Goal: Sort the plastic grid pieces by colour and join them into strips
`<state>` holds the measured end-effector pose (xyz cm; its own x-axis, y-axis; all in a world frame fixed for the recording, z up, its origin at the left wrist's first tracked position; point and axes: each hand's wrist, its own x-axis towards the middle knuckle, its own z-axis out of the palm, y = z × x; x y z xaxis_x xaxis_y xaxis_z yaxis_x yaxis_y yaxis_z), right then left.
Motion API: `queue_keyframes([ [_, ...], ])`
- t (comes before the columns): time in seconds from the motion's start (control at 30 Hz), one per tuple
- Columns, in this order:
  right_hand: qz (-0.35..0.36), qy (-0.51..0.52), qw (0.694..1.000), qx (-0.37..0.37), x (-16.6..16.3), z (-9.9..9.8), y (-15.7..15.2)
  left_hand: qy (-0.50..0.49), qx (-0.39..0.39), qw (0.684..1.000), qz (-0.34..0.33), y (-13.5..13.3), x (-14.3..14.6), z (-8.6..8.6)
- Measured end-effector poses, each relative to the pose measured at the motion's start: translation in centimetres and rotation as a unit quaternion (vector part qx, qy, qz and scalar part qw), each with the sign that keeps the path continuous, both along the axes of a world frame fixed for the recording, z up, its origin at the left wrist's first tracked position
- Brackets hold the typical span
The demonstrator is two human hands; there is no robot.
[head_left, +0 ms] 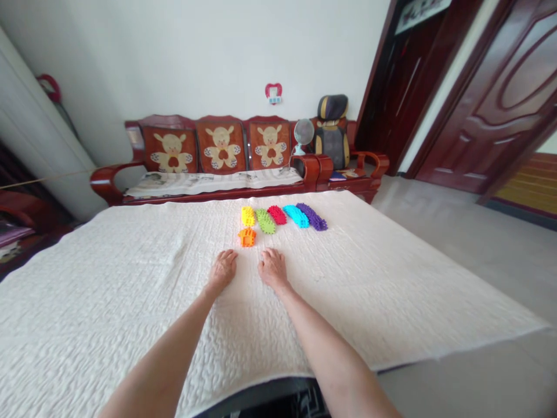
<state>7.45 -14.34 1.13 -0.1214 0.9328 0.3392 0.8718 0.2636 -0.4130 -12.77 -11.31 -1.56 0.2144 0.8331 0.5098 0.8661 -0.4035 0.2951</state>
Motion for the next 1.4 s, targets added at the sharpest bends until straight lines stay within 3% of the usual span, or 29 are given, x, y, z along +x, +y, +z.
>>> queue_keyframes([
  [0.57,0.014,0.003,0.998,0.067,0.2,-1.0,0.7,-0.037,0.045,0.998,0.016,-0.1,0.2,-0.7],
  [1.4,0.018,-0.023,0.998,0.048,0.2,-0.6,0.4,-0.071,0.036,0.996,0.032,-0.5,0.3,-0.7],
])
